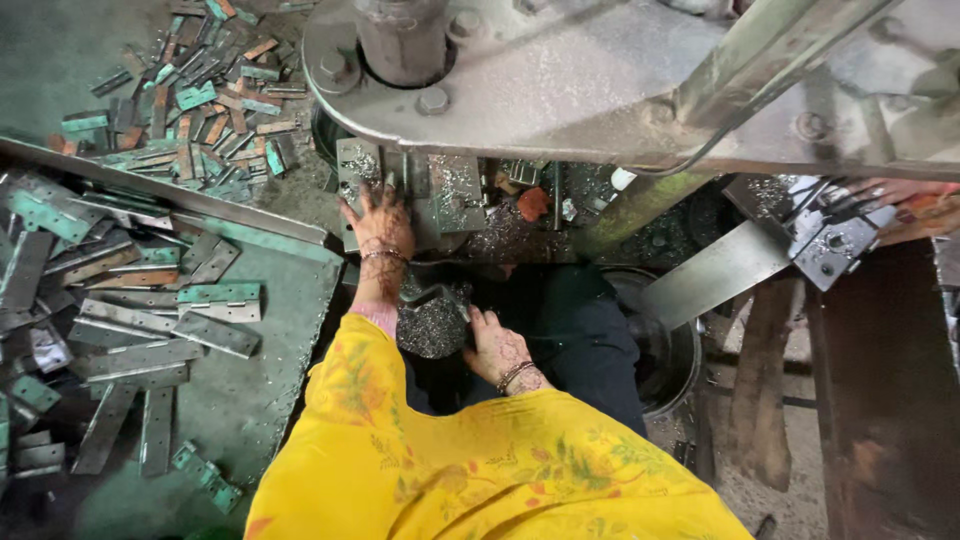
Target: The person operates a manual press machine to shape metal pieces. They repeatedly pick up metal blanks, position them under the press, and activate the machine to form the parts, then place the finished pieces aside.
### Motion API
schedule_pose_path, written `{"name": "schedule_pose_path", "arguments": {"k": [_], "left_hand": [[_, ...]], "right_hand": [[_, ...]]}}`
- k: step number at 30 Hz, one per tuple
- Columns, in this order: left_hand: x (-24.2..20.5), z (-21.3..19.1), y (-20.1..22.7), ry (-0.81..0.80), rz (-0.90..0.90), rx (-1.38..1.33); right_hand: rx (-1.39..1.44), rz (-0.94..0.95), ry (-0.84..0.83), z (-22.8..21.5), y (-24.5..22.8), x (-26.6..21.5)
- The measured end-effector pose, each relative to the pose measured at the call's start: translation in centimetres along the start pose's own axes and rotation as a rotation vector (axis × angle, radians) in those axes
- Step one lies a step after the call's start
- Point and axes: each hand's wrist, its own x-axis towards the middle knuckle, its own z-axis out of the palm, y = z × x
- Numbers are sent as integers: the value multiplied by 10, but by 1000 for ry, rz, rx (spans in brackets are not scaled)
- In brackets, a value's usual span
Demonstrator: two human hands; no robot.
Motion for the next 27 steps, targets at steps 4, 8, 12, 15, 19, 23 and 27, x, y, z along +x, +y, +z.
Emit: {"name": "schedule_pose_path", "arguments": {"k": [4,8,12,15,19,23,27], "left_hand": [[24,-3,0,-8,-29,1],[27,4,0,81,-18,-119],[24,2,2,75,2,-67],[25,-10,-2,-11,14,-53],[20,-24,-1,-23,33,5],[-12,-18,1,80,66,10],[-70,0,5,174,142,-82]], "right_hand": [[21,-15,55,9,1,1],[80,-68,151,59,24,-4],[38,-133,225,87,43,9],[40,-98,179,77,39,13],[60,-53,104,39,19,1],[13,0,-4,0,0,3],[16,18,-39,-21,-12,1]]}}
